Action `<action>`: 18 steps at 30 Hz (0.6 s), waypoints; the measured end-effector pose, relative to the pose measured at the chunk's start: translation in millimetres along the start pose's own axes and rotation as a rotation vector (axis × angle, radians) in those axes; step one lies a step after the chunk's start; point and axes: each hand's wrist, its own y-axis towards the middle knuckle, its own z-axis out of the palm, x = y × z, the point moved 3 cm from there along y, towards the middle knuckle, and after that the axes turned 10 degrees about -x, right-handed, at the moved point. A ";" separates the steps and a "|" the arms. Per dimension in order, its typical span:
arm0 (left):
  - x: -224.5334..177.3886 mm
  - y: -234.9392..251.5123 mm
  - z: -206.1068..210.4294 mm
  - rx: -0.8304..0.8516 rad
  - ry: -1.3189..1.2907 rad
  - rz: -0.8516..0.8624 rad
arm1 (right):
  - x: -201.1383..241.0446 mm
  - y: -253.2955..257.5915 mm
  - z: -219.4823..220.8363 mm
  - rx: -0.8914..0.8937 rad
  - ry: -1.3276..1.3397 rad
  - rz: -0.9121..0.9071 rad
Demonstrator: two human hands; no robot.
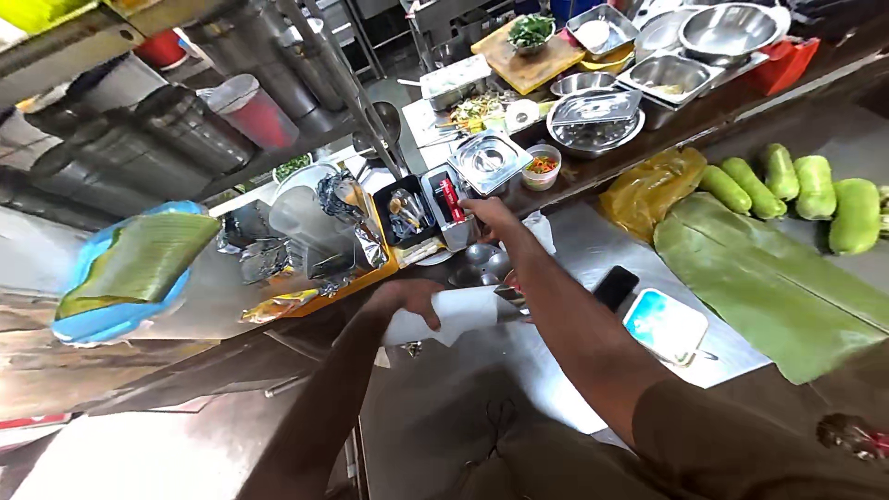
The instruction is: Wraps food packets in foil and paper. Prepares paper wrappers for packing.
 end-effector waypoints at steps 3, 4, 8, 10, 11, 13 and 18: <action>-7.5 32.6 -21.6 0.010 0.039 0.049 | 7.8 1.5 2.1 0.036 -0.065 0.045; -8.9 42.2 -28.1 0.021 0.024 0.071 | 13.2 -0.7 4.7 0.047 -0.095 0.053; -6.6 65.2 -47.6 0.091 -0.135 0.128 | 16.5 -6.5 16.2 -0.028 -0.120 0.017; -3.2 75.2 -57.0 0.069 -0.190 0.127 | 10.2 -8.1 19.7 -0.072 0.010 -0.019; -2.3 78.5 -60.8 0.050 -0.207 0.110 | 4.9 -9.4 21.2 -0.070 0.102 -0.050; 1.2 84.5 -64.1 0.004 -0.192 0.066 | -5.0 -20.1 21.0 -0.057 0.236 -0.158; 3.9 92.5 -60.6 -0.059 -0.111 0.061 | -36.5 -66.5 -3.2 -0.047 0.173 -0.346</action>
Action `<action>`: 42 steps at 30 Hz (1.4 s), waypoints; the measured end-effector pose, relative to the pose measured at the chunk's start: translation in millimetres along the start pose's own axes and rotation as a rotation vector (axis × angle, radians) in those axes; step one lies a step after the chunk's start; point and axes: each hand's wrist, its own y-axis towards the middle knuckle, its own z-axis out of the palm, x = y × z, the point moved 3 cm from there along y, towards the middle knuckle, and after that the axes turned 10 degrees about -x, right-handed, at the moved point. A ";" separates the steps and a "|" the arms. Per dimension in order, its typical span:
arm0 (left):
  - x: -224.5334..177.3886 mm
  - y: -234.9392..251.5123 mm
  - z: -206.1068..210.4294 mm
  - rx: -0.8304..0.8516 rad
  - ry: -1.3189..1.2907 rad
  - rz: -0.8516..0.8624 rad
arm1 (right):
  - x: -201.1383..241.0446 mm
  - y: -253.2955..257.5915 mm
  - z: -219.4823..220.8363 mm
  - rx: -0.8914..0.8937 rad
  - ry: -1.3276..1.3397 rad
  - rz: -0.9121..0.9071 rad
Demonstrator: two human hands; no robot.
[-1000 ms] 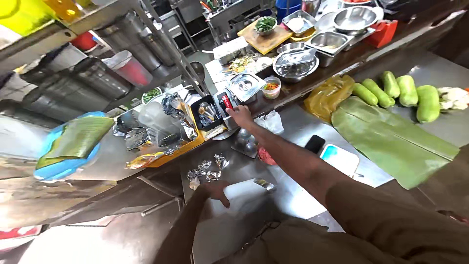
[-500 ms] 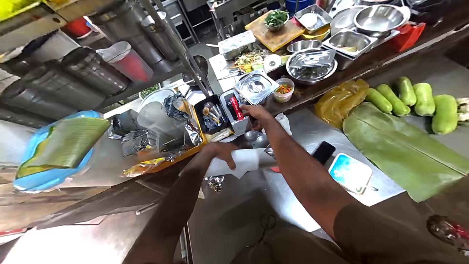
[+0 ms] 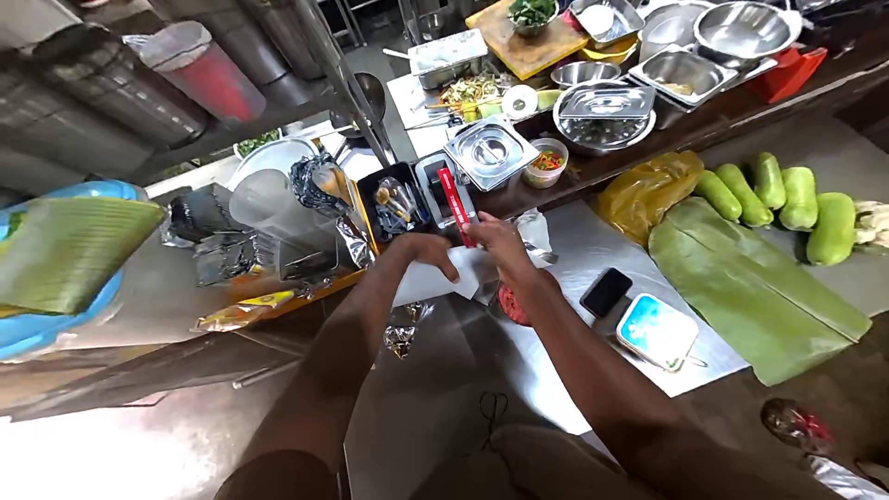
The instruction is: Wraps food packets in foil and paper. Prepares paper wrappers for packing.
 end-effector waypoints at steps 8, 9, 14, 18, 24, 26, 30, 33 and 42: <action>-2.6 -9.7 19.7 0.082 -0.094 0.015 | -36.6 28.2 -50.4 -0.169 -0.539 -0.200; -5.1 -20.1 21.4 0.080 -0.127 0.017 | -31.4 22.9 -61.3 -0.134 -0.485 -0.216; 1.0 -72.4 54.2 -0.105 -0.413 -0.041 | 15.9 -77.6 -82.8 0.262 -0.113 -0.485; -8.0 -106.5 92.5 -0.275 -0.668 -0.051 | -0.8 -139.5 -68.9 0.373 -0.076 -0.461; -34.7 -166.6 134.0 -0.469 -0.965 -0.089 | -34.0 -158.7 -61.7 0.255 -0.303 -0.334; -39.7 -184.2 142.7 -0.537 -0.981 -0.111 | -34.8 -160.8 -59.0 0.233 -0.478 -0.298; -40.3 -212.9 155.1 -0.704 -0.956 -0.146 | -15.7 -178.8 -51.2 0.266 -0.680 -0.252; -44.7 -230.3 165.6 -0.782 -1.056 -0.144 | -0.1 -189.9 -47.5 0.330 -0.763 -0.266; -55.5 -289.8 174.9 -0.751 -1.125 0.020 | 44.3 -220.7 -43.9 0.893 -0.667 -0.488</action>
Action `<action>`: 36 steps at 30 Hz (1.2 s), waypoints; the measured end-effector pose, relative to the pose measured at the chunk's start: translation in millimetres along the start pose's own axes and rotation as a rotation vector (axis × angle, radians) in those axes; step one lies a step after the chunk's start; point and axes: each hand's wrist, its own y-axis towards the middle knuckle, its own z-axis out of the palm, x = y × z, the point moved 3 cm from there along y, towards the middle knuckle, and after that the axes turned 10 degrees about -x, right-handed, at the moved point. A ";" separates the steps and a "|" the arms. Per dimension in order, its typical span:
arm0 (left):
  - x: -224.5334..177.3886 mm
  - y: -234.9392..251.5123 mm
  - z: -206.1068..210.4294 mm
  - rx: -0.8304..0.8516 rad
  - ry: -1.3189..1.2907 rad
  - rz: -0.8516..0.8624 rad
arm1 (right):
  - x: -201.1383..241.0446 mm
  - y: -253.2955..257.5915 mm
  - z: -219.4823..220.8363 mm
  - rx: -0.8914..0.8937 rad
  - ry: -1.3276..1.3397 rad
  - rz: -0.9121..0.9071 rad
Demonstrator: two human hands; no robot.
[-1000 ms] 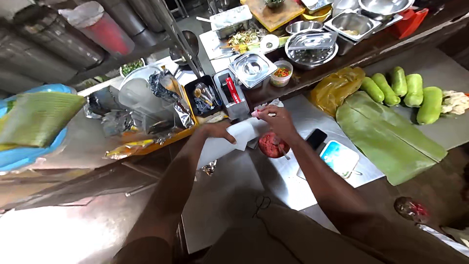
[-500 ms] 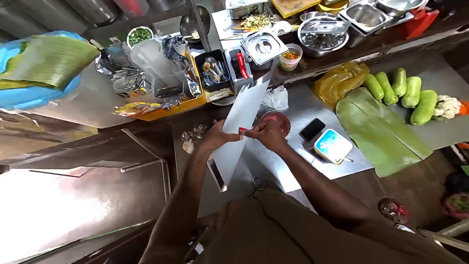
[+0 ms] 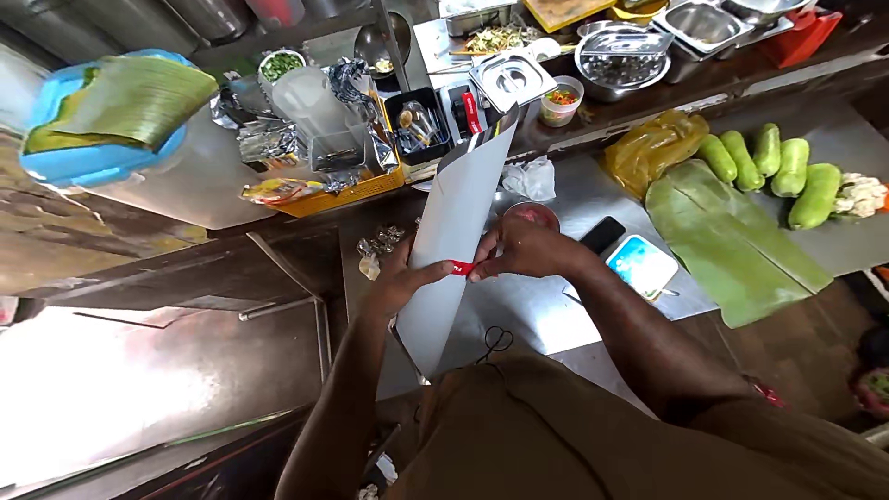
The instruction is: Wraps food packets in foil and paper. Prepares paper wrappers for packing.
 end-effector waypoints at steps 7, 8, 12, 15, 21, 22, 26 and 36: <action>-11.9 -26.2 -5.8 -0.087 0.106 0.076 | 8.3 -0.6 8.4 0.071 0.088 0.006; -13.5 -28.4 -6.0 -0.070 0.070 0.066 | 11.0 -1.0 8.4 0.061 0.092 -0.007; -5.7 -39.5 0.8 -0.032 -0.253 -0.060 | 20.9 -2.6 9.0 -0.060 -0.023 -0.009; 4.0 -44.7 7.3 0.051 -0.476 -0.104 | 19.2 1.4 12.4 -0.073 0.040 -0.020; 5.4 -55.2 21.7 0.230 -0.644 0.015 | 21.8 -0.6 13.1 0.024 0.340 -0.295; 11.5 -50.1 24.4 0.415 -0.752 0.020 | 20.7 -0.9 13.0 0.032 0.343 -0.291; 13.6 -50.2 29.7 0.532 -0.830 -0.040 | 20.3 -1.7 12.9 0.025 0.304 -0.246; 129.6 2.4 26.2 -0.350 -0.135 -0.198 | -96.0 24.7 93.6 -0.279 0.799 0.386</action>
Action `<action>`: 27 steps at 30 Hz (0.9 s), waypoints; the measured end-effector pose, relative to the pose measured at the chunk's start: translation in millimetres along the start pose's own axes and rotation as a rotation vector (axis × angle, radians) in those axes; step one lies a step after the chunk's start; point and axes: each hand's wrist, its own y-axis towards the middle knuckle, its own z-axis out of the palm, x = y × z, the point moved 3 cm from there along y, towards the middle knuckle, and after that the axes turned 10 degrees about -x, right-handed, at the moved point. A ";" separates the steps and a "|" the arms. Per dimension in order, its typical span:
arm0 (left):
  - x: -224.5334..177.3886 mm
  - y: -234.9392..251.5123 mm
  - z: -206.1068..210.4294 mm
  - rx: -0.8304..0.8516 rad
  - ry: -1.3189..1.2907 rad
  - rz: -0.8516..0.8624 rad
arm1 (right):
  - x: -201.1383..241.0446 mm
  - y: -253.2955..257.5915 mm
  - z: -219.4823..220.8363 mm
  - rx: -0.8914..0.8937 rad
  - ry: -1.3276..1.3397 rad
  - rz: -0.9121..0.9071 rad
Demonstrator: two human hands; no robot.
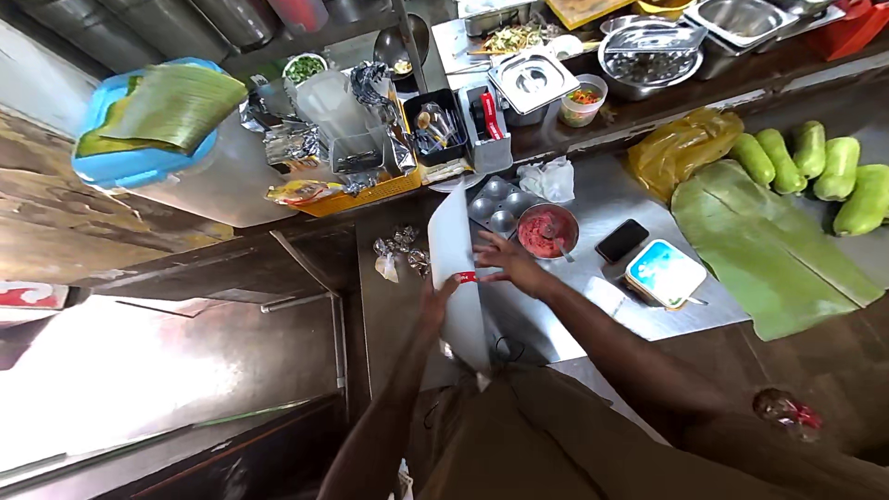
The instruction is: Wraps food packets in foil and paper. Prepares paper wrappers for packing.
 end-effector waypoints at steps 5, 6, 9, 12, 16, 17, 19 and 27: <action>117.1 2.6 39.8 -0.186 0.342 -0.310 | -133.2 17.8 24.1 -0.209 -0.436 -0.004; 135.3 -3.3 46.1 -0.162 0.415 -0.337 | -151.3 10.2 22.7 -0.236 -0.477 0.025; 161.5 -31.5 59.2 -0.208 0.534 -0.194 | -178.1 -17.3 12.7 -0.300 -0.612 0.012; 160.7 -32.0 51.6 -0.236 0.555 0.130 | -176.3 -17.6 5.4 -0.334 -0.874 -0.187; 163.2 13.2 36.0 -0.114 0.308 0.162 | -164.3 21.8 12.4 -0.121 -0.984 -0.404; 161.4 20.6 35.4 -0.084 0.261 0.165 | -167.5 31.3 12.8 -0.072 -1.029 -0.432; 158.2 31.5 37.4 -0.028 0.203 0.263 | -171.6 44.7 8.7 -0.016 -1.086 -0.418; 137.3 76.1 33.0 0.005 0.617 0.299 | -155.6 96.9 -20.4 -0.033 -0.999 -0.262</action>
